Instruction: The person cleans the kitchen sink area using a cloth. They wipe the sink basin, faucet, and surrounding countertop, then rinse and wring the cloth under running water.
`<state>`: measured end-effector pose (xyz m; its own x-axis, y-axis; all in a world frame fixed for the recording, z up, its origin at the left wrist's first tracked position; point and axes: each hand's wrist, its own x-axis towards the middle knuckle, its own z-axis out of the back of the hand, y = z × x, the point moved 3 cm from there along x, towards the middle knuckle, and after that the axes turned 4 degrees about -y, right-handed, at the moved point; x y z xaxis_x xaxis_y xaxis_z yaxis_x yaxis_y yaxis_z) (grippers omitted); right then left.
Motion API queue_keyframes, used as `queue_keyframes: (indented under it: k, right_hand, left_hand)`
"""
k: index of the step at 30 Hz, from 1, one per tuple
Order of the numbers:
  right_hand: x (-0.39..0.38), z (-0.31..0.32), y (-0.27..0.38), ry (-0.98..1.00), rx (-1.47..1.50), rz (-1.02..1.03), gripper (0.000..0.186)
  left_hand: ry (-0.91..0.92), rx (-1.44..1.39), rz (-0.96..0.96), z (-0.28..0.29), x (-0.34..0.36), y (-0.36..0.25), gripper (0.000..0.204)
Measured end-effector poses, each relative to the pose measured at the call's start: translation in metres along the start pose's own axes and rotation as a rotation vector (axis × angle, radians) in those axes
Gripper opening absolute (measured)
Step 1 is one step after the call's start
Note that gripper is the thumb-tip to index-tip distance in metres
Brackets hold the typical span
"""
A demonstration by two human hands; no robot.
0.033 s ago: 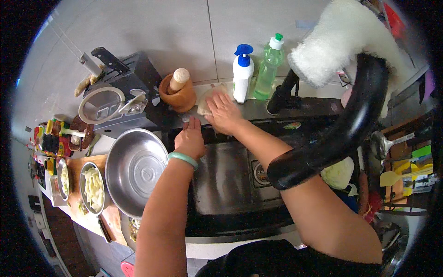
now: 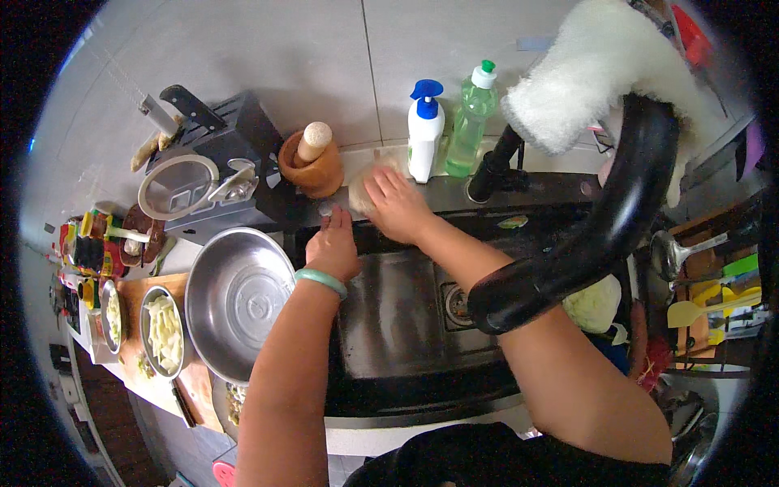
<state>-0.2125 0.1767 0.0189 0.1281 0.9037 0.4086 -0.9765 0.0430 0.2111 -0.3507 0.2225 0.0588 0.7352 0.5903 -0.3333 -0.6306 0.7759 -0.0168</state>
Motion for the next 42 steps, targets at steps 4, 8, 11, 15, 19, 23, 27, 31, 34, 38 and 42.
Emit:
queue_keyframes:
  k: [4, 8, 11, 15, 19, 23, 27, 31, 34, 38, 42]
  right_hand:
    - [-0.068, 0.031, -0.024, -0.015, 0.054, 0.183, 0.056]
    - [-0.115, 0.061, -0.061, 0.045, 0.139, 0.163, 0.055]
    - [-0.116, 0.054, -0.064, 0.055, 0.115, 0.12, 0.056]
    - [-0.076, 0.045, -0.039, 0.012, 0.147, 0.138, 0.058]
    - [-0.083, 0.046, -0.054, 0.034, 0.153, 0.236, 0.056]
    - [-0.102, 0.062, -0.066, 0.082, 0.12, 0.164, 0.054]
    - [-0.076, 0.048, -0.043, 0.04, 0.126, 0.218, 0.052]
    - [-0.023, -0.009, 0.002, -0.012, 0.153, 0.265, 0.05]
    - [-0.012, -0.006, 0.013, 0.041, 0.189, 0.29, 0.051]
    - [-0.048, 0.028, -0.021, 0.119, 0.181, 0.274, 0.05]
    - [-0.079, 0.063, -0.046, 0.099, 0.185, 0.258, 0.042]
  left_hand:
    - [-0.07, -0.001, -0.017, 0.0, 0.0, -0.001, 0.079]
    - [-0.077, 0.01, 0.005, -0.006, -0.004, 0.007, 0.078]
    - [-0.101, 0.023, -0.01, -0.01, -0.001, 0.007, 0.077]
    - [-0.17, 0.128, -0.046, -0.021, 0.009, 0.003, 0.091]
    - [-0.12, 0.041, -0.024, -0.011, 0.006, 0.002, 0.083]
    - [-0.056, -0.013, 0.012, -0.006, -0.001, 0.01, 0.076]
    - [-0.115, 0.03, -0.02, -0.015, 0.002, 0.014, 0.076]
    - [-0.052, 0.023, 0.019, -0.004, 0.002, 0.0, 0.074]
    - [-0.03, -0.026, 0.036, -0.002, 0.001, 0.0, 0.072]
    - [-0.029, -0.02, 0.032, -0.005, 0.003, 0.007, 0.069]
    - [-0.026, 0.0, 0.059, -0.001, -0.004, 0.008, 0.066]
